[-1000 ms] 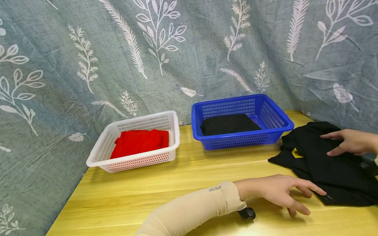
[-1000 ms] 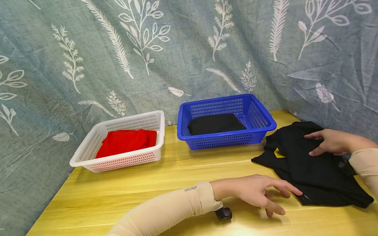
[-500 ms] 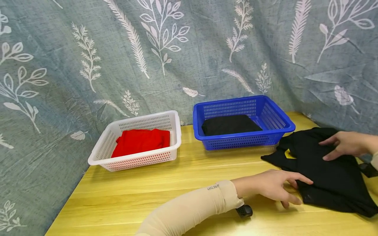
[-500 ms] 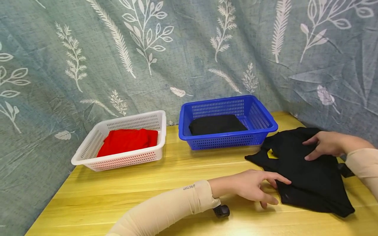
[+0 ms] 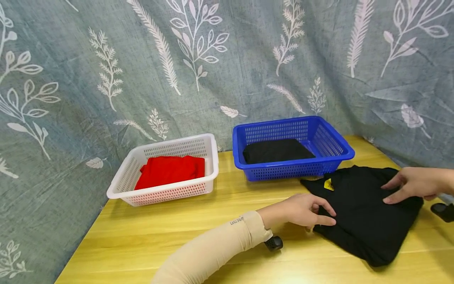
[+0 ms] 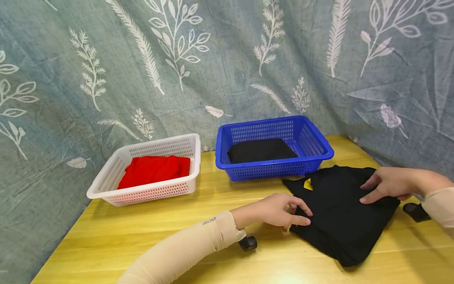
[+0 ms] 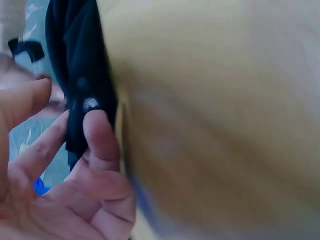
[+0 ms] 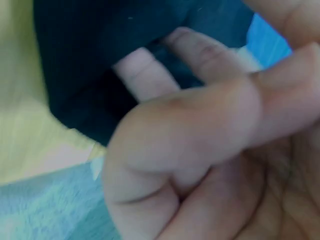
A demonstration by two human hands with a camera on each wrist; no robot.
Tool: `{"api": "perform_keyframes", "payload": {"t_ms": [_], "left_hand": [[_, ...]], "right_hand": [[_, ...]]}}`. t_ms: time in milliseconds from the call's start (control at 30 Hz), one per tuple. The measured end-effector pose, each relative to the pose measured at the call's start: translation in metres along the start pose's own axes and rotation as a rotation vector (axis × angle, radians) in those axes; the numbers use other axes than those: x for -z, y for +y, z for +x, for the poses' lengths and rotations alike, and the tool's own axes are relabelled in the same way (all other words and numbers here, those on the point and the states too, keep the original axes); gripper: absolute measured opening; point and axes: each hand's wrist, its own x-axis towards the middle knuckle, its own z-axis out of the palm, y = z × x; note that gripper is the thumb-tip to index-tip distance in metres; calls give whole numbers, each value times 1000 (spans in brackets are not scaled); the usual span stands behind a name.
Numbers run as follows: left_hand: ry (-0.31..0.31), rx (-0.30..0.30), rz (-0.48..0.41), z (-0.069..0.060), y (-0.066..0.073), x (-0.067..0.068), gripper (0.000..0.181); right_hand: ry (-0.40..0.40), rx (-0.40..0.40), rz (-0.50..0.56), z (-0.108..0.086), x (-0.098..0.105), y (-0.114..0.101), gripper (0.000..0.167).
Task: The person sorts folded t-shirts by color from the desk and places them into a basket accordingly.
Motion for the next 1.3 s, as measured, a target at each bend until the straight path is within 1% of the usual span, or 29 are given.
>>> {"api": "perform_keyframes", "payload": {"t_ms": [200, 267, 367, 433, 533, 667, 733, 800, 900, 1067, 1167, 1300], "left_hand": [[-10, 17, -15, -12, -16, 20, 14], [0, 16, 8, -15, -22, 27, 13], [33, 22, 81, -20, -30, 35, 13], [42, 33, 97, -23, -36, 39, 12], [55, 58, 103, -29, -47, 45, 10], [76, 72, 117, -38, -60, 54, 9], [86, 83, 129, -44, -66, 58, 9], [88, 93, 136, -50, -71, 62, 9], [100, 106, 147, -59, -77, 68, 9], [108, 95, 136, -70, -85, 75, 10], [97, 84, 120, -77, -89, 77, 9], [73, 76, 103, -87, -94, 79, 7]], "right_hand": [[-10, 34, 36, -7, -21, -24, 83], [-18, 43, 50, -10, -25, -34, 82], [-29, 46, 55, -16, -29, -48, 82], [-35, 58, 73, -19, -33, -55, 80], [-82, 115, 143, -22, -42, -63, 75], [-162, 240, 255, -24, -56, -75, 66], [-195, 292, 291, -25, -62, -83, 63], [-219, 327, 321, -26, -68, -92, 61], [-243, 365, 342, -25, -76, -106, 59], [-259, 438, 349, -23, -88, -121, 55], [-251, 483, 346, -22, -95, -126, 55], [-237, 521, 340, -23, -102, -131, 54]]}}
